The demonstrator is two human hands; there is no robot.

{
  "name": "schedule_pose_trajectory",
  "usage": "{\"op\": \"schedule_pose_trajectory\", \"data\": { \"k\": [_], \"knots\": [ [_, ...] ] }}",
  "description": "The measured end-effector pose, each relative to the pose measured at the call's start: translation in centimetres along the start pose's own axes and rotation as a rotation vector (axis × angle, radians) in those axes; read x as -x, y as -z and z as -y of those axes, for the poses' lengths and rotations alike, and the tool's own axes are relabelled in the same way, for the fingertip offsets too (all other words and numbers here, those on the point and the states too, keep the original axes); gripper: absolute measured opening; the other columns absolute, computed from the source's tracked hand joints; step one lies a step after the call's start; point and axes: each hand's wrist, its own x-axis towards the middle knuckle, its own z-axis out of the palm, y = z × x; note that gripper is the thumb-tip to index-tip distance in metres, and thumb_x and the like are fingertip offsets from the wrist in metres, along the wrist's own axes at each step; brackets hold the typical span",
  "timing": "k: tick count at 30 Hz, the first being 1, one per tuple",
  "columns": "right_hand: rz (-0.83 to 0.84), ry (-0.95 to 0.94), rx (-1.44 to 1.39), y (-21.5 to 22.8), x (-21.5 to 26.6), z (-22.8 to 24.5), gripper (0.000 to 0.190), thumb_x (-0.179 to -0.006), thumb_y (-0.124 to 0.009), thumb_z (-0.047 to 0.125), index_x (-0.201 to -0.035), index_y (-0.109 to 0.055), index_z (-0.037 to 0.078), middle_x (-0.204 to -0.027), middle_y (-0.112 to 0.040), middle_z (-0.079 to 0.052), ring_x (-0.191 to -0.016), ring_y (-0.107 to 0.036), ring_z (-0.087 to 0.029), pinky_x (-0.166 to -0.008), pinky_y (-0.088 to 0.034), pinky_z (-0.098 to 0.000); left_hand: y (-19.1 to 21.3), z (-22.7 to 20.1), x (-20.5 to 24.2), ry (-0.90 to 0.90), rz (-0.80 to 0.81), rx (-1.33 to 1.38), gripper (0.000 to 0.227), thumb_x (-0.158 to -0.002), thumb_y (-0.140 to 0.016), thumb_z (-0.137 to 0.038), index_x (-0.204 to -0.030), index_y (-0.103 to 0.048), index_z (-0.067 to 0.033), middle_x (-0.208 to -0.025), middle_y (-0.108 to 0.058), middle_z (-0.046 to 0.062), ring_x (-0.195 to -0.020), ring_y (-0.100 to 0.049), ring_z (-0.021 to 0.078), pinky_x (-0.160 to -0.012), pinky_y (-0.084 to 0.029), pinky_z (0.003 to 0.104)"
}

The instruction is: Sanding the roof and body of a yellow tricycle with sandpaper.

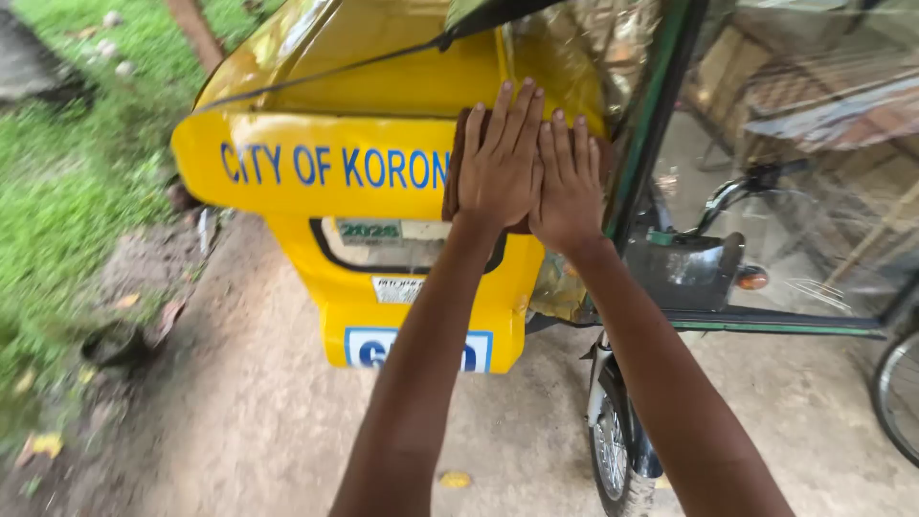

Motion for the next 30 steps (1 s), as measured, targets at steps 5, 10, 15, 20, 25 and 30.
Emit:
{"op": "schedule_pose_trajectory", "data": {
  "k": [5,10,15,20,25,30],
  "knots": [
    [-0.005,0.032,0.078,0.8,-0.8,1.8,0.061,-0.11,-0.046,0.028,-0.161,-0.038,-0.005,-0.17,-0.029,-0.022,-0.159,-0.02,-0.045,-0.128,-0.017,-0.0604,-0.4,2.2,1.5,-0.117,-0.219,0.111,0.052,-0.098,-0.058,-0.02,-0.149,-0.049,-0.0126,-0.157,-0.037,0.013,-0.15,-0.034,0.0339,-0.129,-0.023,0.055],
    [-0.01,0.109,0.184,1.1,-3.0,5.3,0.061,-0.107,-0.051,0.03,-0.16,-0.045,0.0,-0.17,-0.032,-0.017,-0.157,-0.024,-0.043,-0.124,-0.018,-0.0614,0.7,5.4,2.6,-0.106,-0.37,0.135,0.033,-0.093,-0.065,-0.011,-0.126,-0.061,-0.0095,-0.131,-0.051,0.012,-0.13,-0.049,0.0355,-0.126,-0.03,0.057],
    [-0.015,0.189,0.211,-1.8,-6.2,11.1,0.064,-0.103,-0.052,0.03,-0.159,-0.047,-0.001,-0.17,-0.034,-0.016,-0.156,-0.027,-0.041,-0.125,-0.019,-0.0595,5.1,11.5,4.1,-0.065,-0.396,0.161,0.028,-0.098,-0.06,-0.011,-0.126,-0.061,-0.0071,-0.128,-0.059,0.013,-0.125,-0.054,0.0363,-0.12,-0.037,0.055],
    [-0.07,0.22,0.169,-7.0,-8.9,20.0,0.061,-0.106,-0.052,0.029,-0.16,-0.048,0.001,-0.169,-0.037,-0.015,-0.156,-0.03,-0.038,-0.126,-0.02,-0.0576,9.9,20.0,7.7,0.041,-0.403,0.112,0.026,-0.103,-0.058,-0.014,-0.126,-0.061,-0.0042,-0.129,-0.06,0.016,-0.125,-0.054,0.0389,-0.118,-0.038,0.054],
    [-0.085,0.22,0.127,-10.1,-12.2,26.5,0.06,-0.104,-0.053,0.032,-0.156,-0.05,0.001,-0.167,-0.039,-0.016,-0.154,-0.033,-0.04,-0.124,-0.022,-0.058,11.8,27.0,9.3,0.104,-0.357,0.115,0.024,-0.103,-0.058,-0.015,-0.124,-0.062,-0.0046,-0.13,-0.059,0.016,-0.127,-0.053,0.0391,-0.118,-0.037,0.054],
    [-0.089,0.189,0.224,-9.7,-12.3,27.8,0.061,-0.107,-0.052,0.033,-0.157,-0.051,-0.002,-0.167,-0.041,-0.017,-0.155,-0.033,-0.04,-0.125,-0.022,-0.0578,11.9,27.6,9.5,0.122,-0.357,0.206,0.033,-0.093,-0.059,-0.012,-0.125,-0.065,-0.0087,-0.131,-0.06,0.012,-0.13,-0.054,0.0347,-0.122,-0.036,0.053]
  ]
}}
